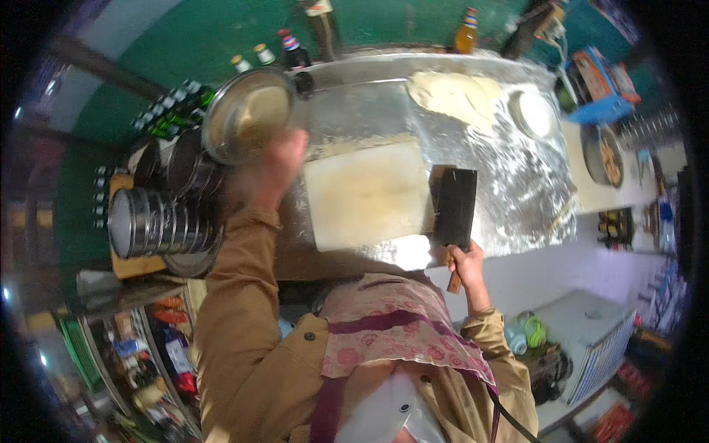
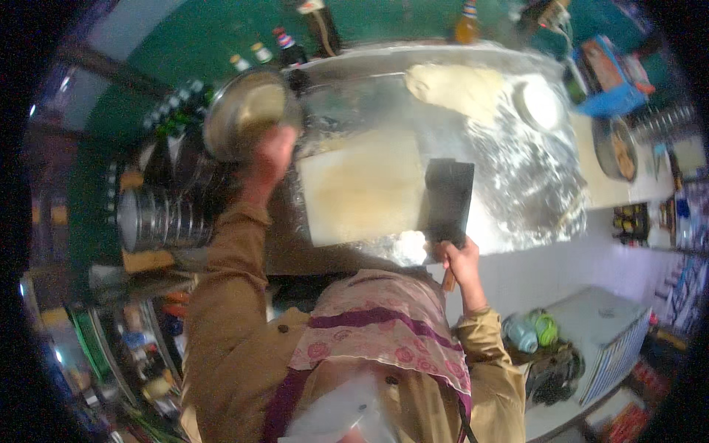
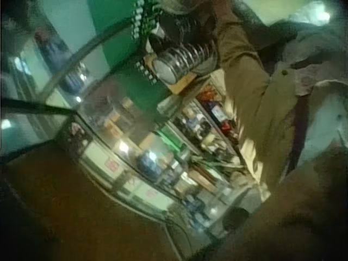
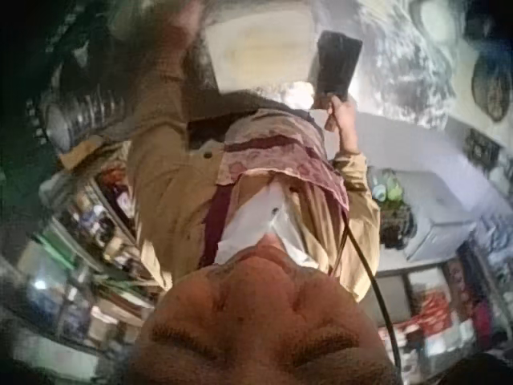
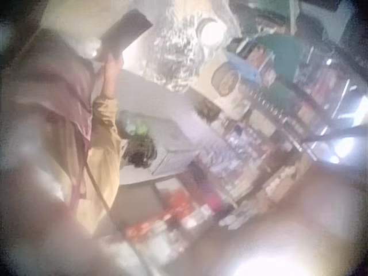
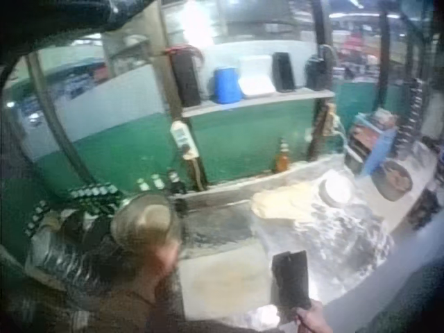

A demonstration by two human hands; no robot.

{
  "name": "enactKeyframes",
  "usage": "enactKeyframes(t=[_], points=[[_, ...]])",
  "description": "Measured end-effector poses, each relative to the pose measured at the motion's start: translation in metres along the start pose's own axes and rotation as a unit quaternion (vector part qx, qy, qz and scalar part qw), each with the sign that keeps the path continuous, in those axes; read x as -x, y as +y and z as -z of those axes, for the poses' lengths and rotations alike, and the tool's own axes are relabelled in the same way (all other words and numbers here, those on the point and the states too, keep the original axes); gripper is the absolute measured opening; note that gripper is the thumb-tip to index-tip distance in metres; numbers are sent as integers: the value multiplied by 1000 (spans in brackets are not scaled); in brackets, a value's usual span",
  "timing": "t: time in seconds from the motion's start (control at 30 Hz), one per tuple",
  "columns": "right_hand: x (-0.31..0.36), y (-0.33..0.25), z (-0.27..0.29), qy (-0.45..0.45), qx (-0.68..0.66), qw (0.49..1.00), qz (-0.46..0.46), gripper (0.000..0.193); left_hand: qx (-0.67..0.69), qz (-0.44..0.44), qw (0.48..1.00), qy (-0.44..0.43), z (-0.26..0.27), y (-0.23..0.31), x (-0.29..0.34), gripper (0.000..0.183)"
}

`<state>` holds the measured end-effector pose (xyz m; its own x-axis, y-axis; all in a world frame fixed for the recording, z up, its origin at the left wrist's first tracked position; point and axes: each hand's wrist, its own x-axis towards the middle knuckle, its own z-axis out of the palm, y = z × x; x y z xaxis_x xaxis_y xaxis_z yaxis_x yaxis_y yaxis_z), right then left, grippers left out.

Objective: The person uses a large cleaver to repeatedly slice a sheet of dough into thin noodles on a metal countertop. The person gathers the cut noodles and transfers them into a metal bowl. The person repeats the cutting and gathering process throughout the clip.

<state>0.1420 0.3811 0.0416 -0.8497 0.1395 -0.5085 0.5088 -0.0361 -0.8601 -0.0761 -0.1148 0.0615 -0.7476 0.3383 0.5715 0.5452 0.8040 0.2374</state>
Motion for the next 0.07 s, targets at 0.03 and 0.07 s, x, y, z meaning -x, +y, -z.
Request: enactKeyframes(t=[0.03, 0.07], points=[[-2, 3, 0, -7, 10, 1000, -2, 9, 74, 166, 980, -80, 1, 49, -5, 22], [-7, 4, -1, -21, 18, 1000, -2, 10, 63, 176, 980, -70, 10, 47, -2, 22]])
